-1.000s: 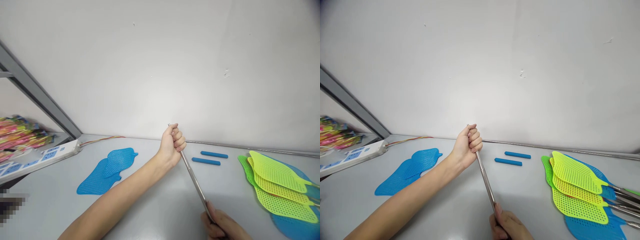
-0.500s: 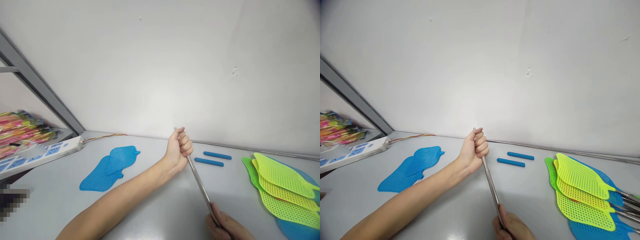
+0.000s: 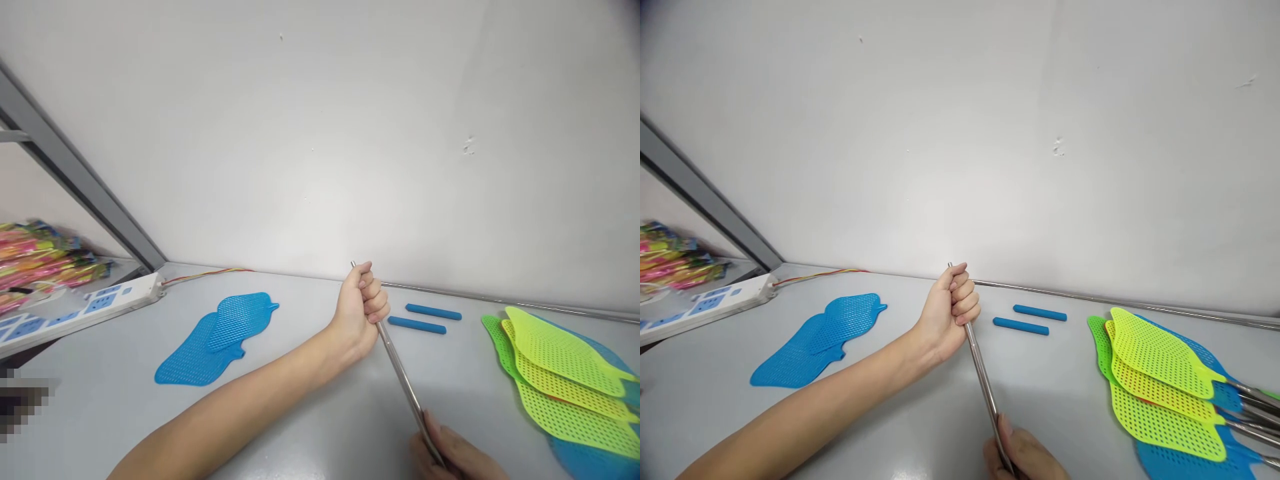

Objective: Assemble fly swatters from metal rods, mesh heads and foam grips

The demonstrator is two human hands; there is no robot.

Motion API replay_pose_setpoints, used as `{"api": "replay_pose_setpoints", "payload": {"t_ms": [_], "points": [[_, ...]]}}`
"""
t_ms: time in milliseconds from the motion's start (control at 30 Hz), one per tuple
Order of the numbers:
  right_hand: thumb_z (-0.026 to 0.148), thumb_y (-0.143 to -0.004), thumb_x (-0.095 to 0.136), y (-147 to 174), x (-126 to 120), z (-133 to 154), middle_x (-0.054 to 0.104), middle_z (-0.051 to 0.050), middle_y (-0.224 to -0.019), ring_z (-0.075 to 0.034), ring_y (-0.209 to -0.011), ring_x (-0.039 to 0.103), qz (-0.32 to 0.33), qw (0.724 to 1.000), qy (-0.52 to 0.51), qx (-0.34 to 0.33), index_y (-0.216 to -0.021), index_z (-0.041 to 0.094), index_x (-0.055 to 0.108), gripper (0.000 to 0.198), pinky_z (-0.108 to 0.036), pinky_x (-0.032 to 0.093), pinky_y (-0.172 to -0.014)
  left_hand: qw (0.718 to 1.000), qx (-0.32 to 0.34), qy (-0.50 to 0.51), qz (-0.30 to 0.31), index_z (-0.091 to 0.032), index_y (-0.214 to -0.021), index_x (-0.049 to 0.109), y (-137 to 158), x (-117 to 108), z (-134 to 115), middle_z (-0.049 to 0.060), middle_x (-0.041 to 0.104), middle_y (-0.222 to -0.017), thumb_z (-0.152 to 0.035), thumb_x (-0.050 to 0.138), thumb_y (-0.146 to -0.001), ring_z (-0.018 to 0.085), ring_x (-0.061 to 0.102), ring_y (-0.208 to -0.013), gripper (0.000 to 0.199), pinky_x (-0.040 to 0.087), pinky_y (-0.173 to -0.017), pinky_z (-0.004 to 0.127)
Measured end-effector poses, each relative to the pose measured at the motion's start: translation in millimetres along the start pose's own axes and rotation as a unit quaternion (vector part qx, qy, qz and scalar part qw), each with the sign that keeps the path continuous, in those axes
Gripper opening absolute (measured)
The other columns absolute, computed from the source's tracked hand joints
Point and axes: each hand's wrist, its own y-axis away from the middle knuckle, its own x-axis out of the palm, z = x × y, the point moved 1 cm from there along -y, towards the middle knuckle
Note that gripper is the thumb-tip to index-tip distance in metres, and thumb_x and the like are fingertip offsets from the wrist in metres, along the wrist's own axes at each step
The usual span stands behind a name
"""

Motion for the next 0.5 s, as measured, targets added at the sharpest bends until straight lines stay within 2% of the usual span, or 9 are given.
{"api": "replay_pose_setpoints", "payload": {"t_ms": [133,300,367,500], "points": [[0.061,-0.067,0.044,-1,-3,-1,0.021,0.009,-0.034,-0.003,-0.031,0.018,-0.012,1.000,0.001,0.005,-0.045,0.017,0.032,0.051,-0.017,0.013,-0.033,0.998,-0.029,-0.047,0.010,-0.017,-0.050,0.022,1,4,-10,-0.007,0.011,-0.043,-0.024,0.042,-0.074,0.004,0.013,-0.033,0.032,0.014,-0.030,0.017],[0.057,-0.074,0.036,-5,-5,-3,0.023,0.009,-0.032,-0.003,-0.028,0.015,-0.012,0.998,-0.043,-0.033,-0.051,0.015,0.040,0.048,-0.015,0.012,-0.032,0.984,-0.079,-0.153,0.056,-0.016,-0.057,0.038,6,16,-33,-0.004,0.035,-0.051,-0.025,0.043,-0.075,0.005,0.033,-0.039,0.020,0.036,-0.042,0.020],[0.055,-0.074,0.039,-6,-4,-2,0.023,0.010,-0.033,-0.002,-0.029,0.015,-0.012,0.997,-0.062,-0.044,-0.058,0.016,0.043,0.042,-0.014,0.013,-0.032,0.979,-0.076,-0.184,0.041,-0.015,-0.061,0.042,7,18,-40,-0.002,0.042,-0.057,-0.022,0.045,-0.074,0.006,0.038,-0.043,0.014,0.040,-0.047,0.022],[0.049,-0.075,0.045,-5,-2,2,0.030,0.010,-0.042,-0.001,-0.029,0.020,-0.035,0.995,-0.081,-0.053,-0.075,0.019,0.046,0.030,-0.014,0.013,-0.033,0.975,-0.069,-0.207,-0.042,-0.015,-0.065,0.045,6,17,-45,0.000,0.045,-0.060,-0.016,0.048,-0.070,0.007,0.043,-0.046,0.007,0.044,-0.054,0.025]]}}
